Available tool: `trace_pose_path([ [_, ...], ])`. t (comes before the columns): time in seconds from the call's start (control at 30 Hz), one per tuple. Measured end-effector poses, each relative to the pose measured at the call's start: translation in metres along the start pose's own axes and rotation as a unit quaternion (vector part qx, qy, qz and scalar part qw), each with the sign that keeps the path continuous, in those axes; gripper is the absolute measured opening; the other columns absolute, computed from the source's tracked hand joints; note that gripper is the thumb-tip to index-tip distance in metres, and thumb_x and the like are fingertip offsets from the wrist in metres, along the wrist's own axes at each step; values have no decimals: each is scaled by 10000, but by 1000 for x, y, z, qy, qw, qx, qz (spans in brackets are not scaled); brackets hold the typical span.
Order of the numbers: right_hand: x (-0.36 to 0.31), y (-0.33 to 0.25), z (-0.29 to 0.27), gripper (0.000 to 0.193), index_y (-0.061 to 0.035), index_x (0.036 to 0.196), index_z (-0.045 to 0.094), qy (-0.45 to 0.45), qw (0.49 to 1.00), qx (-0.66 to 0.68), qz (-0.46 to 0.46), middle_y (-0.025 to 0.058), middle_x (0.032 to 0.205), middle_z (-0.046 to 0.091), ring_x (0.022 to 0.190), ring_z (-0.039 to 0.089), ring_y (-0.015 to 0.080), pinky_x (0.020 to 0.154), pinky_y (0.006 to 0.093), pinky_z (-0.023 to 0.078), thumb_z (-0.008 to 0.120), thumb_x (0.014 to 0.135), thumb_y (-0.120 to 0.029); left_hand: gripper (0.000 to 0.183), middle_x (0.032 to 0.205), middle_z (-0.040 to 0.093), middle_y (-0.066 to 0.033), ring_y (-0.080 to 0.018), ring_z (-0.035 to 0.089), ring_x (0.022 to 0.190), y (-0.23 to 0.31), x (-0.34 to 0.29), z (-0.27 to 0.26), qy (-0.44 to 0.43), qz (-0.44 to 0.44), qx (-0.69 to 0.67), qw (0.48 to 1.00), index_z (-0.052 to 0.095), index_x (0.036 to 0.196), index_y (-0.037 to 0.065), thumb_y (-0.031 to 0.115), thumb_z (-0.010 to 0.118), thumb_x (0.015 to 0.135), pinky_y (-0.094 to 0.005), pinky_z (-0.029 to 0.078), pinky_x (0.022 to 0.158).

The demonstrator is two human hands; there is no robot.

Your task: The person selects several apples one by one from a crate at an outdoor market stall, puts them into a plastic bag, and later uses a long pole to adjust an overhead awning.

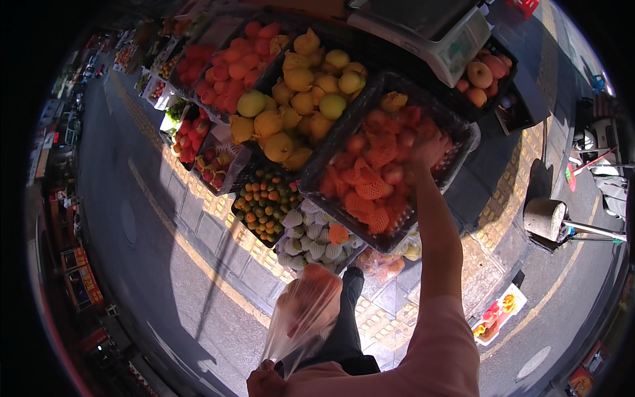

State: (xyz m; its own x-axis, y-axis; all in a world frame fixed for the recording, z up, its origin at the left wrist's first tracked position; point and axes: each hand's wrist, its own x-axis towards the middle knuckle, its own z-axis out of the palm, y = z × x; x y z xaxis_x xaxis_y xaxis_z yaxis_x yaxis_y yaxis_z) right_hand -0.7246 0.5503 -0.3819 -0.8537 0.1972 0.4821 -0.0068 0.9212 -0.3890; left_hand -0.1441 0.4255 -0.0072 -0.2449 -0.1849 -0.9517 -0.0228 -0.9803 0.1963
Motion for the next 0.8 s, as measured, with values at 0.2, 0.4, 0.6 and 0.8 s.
trace_pose_path([
  [0.2, 42, 98, 24, 565, 25, 1122, 545, -365, 912, 184, 21, 229, 1224, 493, 1131, 476, 373, 910, 441, 427, 635, 792, -425, 165, 481, 350, 47, -81, 332, 396, 9, 8, 3, -15, -21, 3, 1000, 532, 1035, 65, 92, 496, 877, -238, 305, 443],
  [0.4, -11, 30, -11, 339, -13, 941, 612, -147, 958, 198, -147, 171, 956, 612, 974, 544, 367, 825, 466, 432, 607, 837, -335, 207, 492, 353, 56, -75, 326, 400, 5, 12, -1, -47, -13, 16, 999, 541, 1076, 58, 120, 511, 881, -255, 312, 467],
  [0.6, 24, 57, 6, 374, -28, 716, 671, -227, 963, 21, 142, 178, 750, 673, 750, 664, 356, 631, 453, 522, 640, 762, -399, 152, 484, 337, 53, -79, 321, 396, 11, 14, 10, -11, -27, 9, 1000, 538, 1013, 68, 123, 518, 873, -253, 307, 459],
  [0.8, 51, 93, 47, 334, -37, 853, 698, -367, 928, -62, 14, 174, 895, 682, 828, 674, 317, 728, 410, 547, 648, 766, -356, 128, 481, 330, 46, -83, 311, 388, 12, 19, 22, 11, -21, 33, 999, 530, 974, 69, 119, 532, 856, -230, 290, 394],
])
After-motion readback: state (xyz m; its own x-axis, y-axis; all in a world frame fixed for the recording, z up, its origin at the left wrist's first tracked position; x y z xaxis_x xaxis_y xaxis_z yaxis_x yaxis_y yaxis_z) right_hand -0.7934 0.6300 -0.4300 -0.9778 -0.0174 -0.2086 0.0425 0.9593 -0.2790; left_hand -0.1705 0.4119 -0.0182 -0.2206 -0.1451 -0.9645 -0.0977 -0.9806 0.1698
